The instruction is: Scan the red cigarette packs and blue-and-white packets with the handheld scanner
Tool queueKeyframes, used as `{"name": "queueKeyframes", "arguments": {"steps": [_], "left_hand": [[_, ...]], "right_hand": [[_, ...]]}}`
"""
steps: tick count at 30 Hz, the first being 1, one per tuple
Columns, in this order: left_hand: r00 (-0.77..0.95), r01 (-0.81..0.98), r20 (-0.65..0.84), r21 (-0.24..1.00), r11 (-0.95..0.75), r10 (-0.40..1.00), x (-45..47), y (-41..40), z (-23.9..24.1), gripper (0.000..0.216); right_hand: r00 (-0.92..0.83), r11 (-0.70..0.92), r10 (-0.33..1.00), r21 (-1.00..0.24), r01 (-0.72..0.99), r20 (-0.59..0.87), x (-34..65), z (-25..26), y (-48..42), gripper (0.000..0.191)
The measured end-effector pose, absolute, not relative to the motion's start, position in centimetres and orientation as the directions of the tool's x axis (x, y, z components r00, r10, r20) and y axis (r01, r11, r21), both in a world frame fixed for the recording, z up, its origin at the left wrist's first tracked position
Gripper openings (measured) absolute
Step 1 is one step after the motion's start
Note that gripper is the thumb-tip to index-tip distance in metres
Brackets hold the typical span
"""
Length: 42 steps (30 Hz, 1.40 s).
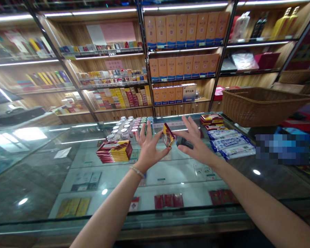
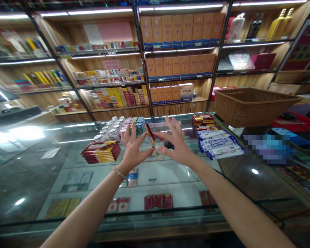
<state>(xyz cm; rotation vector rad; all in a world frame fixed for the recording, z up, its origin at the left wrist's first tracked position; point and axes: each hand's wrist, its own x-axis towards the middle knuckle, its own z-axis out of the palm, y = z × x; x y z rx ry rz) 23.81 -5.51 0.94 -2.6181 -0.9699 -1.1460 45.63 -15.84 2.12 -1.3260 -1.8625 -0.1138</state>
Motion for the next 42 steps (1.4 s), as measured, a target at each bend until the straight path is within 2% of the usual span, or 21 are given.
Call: {"name": "queueKeyframes", "arguments": {"steps": [11,16,24,27,32,42], "left_hand": [[0.519,0.591,0.69,0.137,-0.795,0.505,24.5,-5.9,0.5,0.066],[0.523,0.6,0.682,0.133,-0.789,0.512,24.5,-5.9,0.5,0.064],[0.538,0.546,0.663,0.197,-0.815,0.521,24.2,-5.7,0.5,0.067],[0.568,0.518,0.652,0.191,-0.834,0.502,24.3,-5.8,0.5,0.071],[0.609,0.498,0.628,0.171,-0.85,0.484,24.3,-6.0,0.3,0.063],[0.622,0.512,0.643,0.097,-0.853,0.447,22.8,-4.9,2.1,0.091]], "right_hand": [[-0.27,0.406,0.786,-0.137,0.903,0.556,43.8,1.2,-16.1,0.058],[-0.268,0.387,0.802,-0.123,0.914,0.533,43.9,1.5,-16.1,0.06],[-0.145,0.234,0.859,-0.123,0.964,0.491,46.1,1.8,-15.0,0.081],[-0.15,0.233,0.864,-0.117,0.965,0.48,46.0,1.5,-14.5,0.078],[-0.154,0.243,0.844,-0.11,0.964,0.513,45.7,1.3,-14.3,0.067],[-0.112,0.201,0.756,-0.066,0.977,0.645,46.8,1.3,-14.2,0.057]]}}
